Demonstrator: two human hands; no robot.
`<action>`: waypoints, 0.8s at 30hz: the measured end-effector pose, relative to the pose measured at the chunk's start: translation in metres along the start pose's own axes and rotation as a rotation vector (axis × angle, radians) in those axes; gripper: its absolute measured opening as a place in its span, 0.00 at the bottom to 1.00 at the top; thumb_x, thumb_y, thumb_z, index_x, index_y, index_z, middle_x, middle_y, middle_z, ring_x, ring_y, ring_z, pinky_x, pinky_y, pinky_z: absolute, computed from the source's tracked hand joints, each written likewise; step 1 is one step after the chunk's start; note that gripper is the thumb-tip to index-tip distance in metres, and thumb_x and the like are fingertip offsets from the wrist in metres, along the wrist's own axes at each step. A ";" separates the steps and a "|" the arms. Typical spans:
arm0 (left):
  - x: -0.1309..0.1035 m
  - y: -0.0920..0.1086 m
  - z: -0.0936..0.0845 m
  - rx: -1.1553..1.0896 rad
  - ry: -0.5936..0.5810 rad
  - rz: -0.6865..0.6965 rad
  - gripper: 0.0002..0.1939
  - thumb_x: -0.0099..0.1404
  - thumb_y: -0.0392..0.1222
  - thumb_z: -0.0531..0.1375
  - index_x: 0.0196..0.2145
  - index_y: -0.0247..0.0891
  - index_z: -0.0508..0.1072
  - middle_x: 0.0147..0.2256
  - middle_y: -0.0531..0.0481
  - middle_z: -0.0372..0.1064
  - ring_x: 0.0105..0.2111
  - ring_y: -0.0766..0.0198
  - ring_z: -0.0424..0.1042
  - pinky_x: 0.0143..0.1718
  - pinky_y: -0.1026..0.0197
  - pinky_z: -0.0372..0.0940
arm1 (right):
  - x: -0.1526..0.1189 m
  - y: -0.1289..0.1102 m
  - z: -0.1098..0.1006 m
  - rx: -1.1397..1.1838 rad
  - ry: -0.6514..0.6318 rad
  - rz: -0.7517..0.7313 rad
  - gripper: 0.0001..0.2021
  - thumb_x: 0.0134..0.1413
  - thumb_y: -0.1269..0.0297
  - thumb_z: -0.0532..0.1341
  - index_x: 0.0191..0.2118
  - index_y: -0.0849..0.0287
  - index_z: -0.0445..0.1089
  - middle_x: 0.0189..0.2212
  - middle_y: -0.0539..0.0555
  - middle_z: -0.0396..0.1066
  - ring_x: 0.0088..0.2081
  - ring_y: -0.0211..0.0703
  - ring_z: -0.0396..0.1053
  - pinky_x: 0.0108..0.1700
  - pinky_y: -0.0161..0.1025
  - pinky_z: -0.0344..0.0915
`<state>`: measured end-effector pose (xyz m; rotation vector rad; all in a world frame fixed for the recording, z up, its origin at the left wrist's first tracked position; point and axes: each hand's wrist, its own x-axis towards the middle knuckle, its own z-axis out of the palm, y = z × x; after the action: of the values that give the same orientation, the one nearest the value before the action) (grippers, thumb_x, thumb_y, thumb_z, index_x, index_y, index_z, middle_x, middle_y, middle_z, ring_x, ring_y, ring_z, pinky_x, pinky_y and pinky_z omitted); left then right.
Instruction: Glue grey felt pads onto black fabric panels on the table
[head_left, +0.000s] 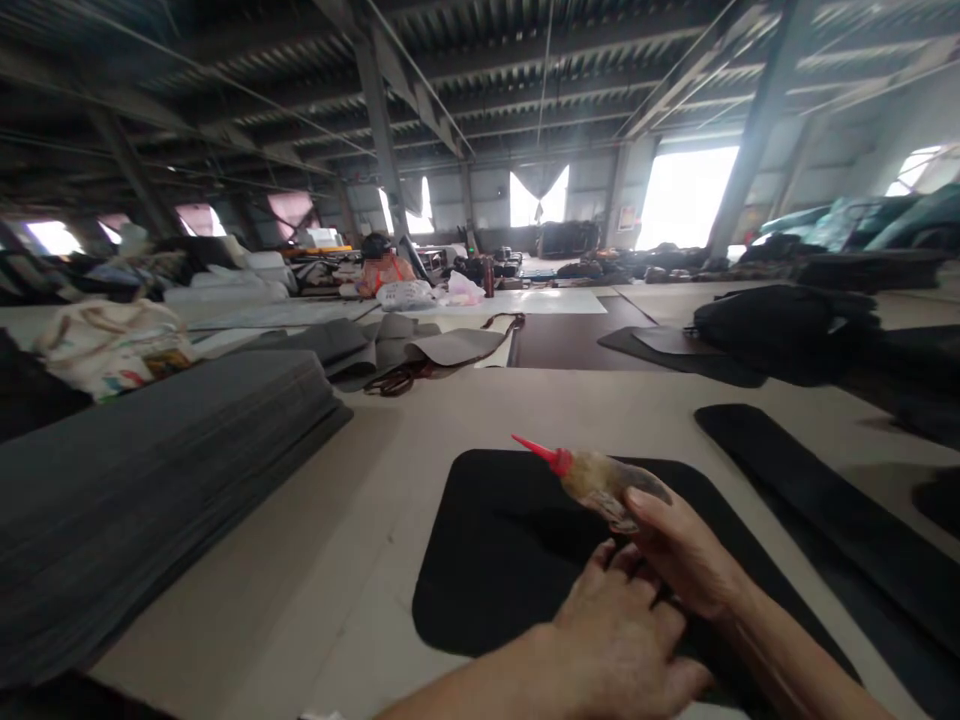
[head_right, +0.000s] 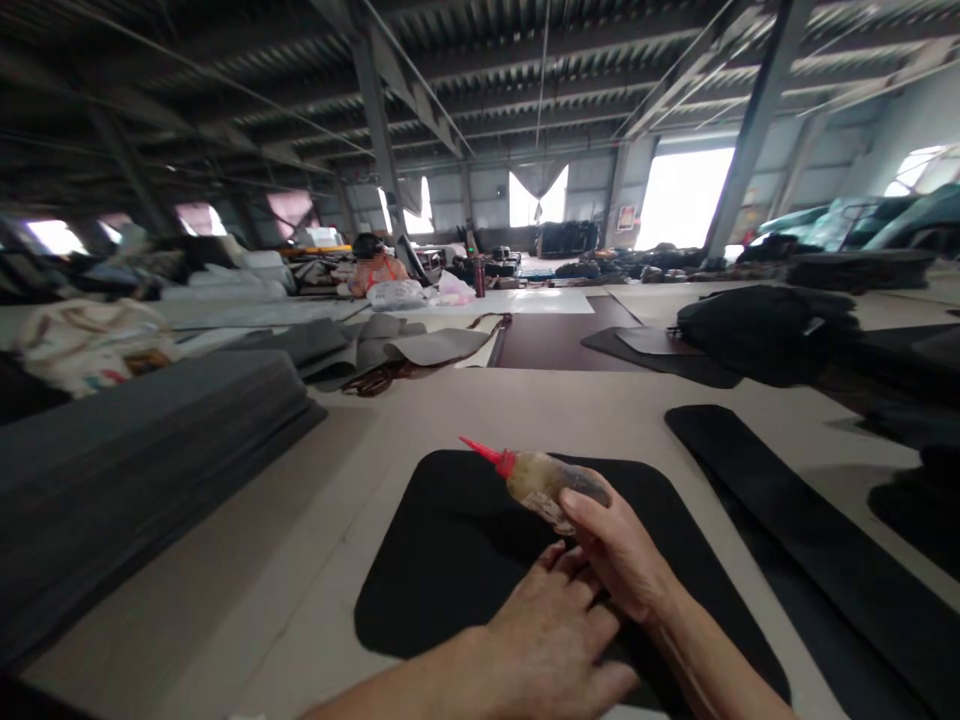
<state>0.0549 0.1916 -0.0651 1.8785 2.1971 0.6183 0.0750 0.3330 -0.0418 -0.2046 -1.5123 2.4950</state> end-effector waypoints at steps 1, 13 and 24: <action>0.000 0.000 0.000 0.022 0.002 0.005 0.34 0.74 0.59 0.44 0.68 0.33 0.55 0.70 0.34 0.44 0.70 0.41 0.41 0.69 0.37 0.37 | 0.000 0.000 0.001 0.002 -0.010 0.016 0.26 0.48 0.53 0.72 0.51 0.59 0.69 0.45 0.57 0.75 0.40 0.45 0.72 0.41 0.37 0.69; 0.003 0.000 0.003 0.333 0.031 0.066 0.33 0.75 0.58 0.39 0.62 0.32 0.64 0.62 0.36 0.62 0.65 0.40 0.54 0.65 0.40 0.48 | -0.008 -0.004 0.006 -0.074 0.063 0.174 0.29 0.46 0.48 0.73 0.48 0.57 0.65 0.33 0.54 0.75 0.21 0.36 0.64 0.23 0.32 0.64; 0.006 0.000 0.000 0.309 -0.019 0.071 0.33 0.74 0.57 0.41 0.59 0.31 0.69 0.59 0.36 0.66 0.65 0.41 0.53 0.66 0.40 0.46 | -0.010 0.001 0.003 -0.131 0.009 0.133 0.28 0.47 0.49 0.72 0.50 0.52 0.63 0.30 0.52 0.73 0.24 0.38 0.64 0.22 0.29 0.57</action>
<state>0.0535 0.1972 -0.0644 2.1049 2.3324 0.2803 0.0837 0.3276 -0.0410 -0.3480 -1.7131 2.4917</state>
